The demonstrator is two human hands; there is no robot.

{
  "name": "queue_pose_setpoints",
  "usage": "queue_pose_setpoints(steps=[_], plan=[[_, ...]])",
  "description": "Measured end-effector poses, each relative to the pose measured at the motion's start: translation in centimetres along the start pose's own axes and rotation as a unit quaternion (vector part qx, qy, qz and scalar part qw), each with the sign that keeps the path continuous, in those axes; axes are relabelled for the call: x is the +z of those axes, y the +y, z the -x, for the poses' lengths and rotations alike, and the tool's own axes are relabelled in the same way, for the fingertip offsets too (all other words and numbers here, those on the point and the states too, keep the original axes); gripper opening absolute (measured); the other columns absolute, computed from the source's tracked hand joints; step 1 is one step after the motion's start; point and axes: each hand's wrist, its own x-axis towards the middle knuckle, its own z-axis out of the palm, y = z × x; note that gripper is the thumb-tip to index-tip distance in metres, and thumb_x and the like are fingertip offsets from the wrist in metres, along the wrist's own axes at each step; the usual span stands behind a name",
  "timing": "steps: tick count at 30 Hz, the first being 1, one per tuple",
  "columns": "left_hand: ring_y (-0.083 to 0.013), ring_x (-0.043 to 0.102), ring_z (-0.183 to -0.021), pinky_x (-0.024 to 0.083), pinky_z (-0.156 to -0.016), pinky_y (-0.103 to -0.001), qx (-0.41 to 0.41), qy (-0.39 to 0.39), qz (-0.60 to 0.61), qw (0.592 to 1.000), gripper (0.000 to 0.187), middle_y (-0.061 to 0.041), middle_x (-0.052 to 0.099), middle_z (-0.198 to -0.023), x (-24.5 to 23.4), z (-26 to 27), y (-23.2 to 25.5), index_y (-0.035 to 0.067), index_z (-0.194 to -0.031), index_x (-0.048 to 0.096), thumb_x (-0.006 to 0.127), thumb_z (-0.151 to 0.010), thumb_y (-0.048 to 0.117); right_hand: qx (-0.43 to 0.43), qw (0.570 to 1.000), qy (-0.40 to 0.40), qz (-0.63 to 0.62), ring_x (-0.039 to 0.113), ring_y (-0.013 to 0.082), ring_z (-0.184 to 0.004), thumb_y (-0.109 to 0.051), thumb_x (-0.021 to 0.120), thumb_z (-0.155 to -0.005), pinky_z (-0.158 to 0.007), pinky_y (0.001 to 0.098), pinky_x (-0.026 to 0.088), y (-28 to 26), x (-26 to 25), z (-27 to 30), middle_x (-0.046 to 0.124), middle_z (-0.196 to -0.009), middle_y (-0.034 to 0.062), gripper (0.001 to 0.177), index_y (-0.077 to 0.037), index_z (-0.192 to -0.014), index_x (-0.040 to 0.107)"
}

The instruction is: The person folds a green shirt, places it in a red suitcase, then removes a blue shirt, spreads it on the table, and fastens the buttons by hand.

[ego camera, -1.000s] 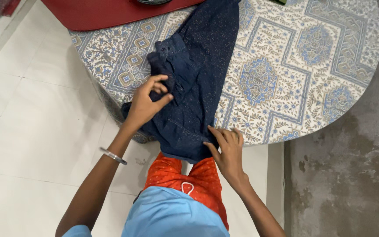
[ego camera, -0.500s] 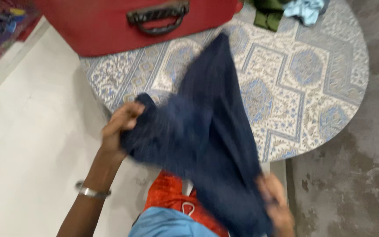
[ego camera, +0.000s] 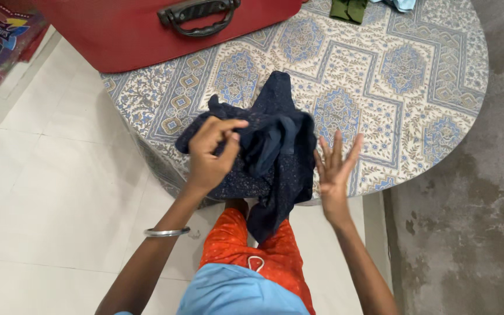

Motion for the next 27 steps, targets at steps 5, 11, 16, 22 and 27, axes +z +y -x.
queue_pose_setpoints(steps=[5,11,16,22,27], plan=[[-0.0213,0.070,-0.105,0.057,-0.089,-0.034,0.084,-0.111,-0.051,0.989,0.022,-0.009,0.069,-0.116,1.6,0.5,-2.6,0.009,-0.121,0.072,0.069,-0.100,0.004,0.083,0.949,-0.009,0.305,0.031,0.0418,-0.152,-0.055,0.078,-0.085,-0.122,0.0533,0.030,1.5,1.8,4.6,0.027,-0.164,0.0261,0.120,-0.003,-0.165,0.005],[-0.0321,0.063,-0.108,0.055,-0.091,-0.041,0.001,-0.077,-0.130,0.989,0.066,-0.021,0.053,-0.136,1.4,-0.6,-5.3,0.007,-0.141,0.056,0.081,-0.081,0.019,0.116,0.868,0.032,0.482,0.047,0.0341,-0.119,-0.044,0.084,-0.077,-0.101,0.0480,0.032,2.0,1.8,7.3,0.055,-0.131,0.0206,0.101,0.001,-0.151,0.033],[-0.0304,0.069,-0.087,0.057,-0.080,-0.042,-0.206,-0.063,-0.170,0.962,0.091,-0.017,0.054,-0.124,0.2,-4.0,-8.9,0.014,-0.148,0.044,0.088,-0.071,0.038,0.144,0.895,0.040,0.419,0.058,0.0246,-0.103,-0.029,0.074,-0.092,-0.096,0.0384,0.039,2.6,2.1,6.3,0.070,-0.106,0.0119,0.043,-0.004,-0.127,0.065],[-0.0231,0.063,-0.074,0.051,-0.071,-0.042,-0.141,-0.253,-0.319,0.902,0.042,-0.013,0.068,-0.085,-1.5,-4.9,-10.6,0.007,-0.096,0.078,0.082,-0.082,0.046,0.227,0.942,0.108,0.222,0.061,0.0157,-0.090,-0.018,0.056,-0.098,-0.066,0.0349,0.048,2.6,1.4,6.7,0.070,-0.101,0.0063,0.045,-0.005,-0.141,0.056],[-0.0146,0.059,-0.063,0.046,-0.063,-0.035,-0.170,-0.501,-0.184,0.828,0.027,-0.004,0.072,-0.071,-4.9,-4.9,-5.6,0.012,-0.086,0.079,0.072,-0.090,0.037,0.360,0.914,0.091,-0.164,0.063,0.0171,-0.104,-0.015,0.050,-0.101,-0.093,0.0326,0.053,9.4,-5.0,10.1,0.069,-0.115,0.0072,0.035,0.004,-0.128,0.058]])
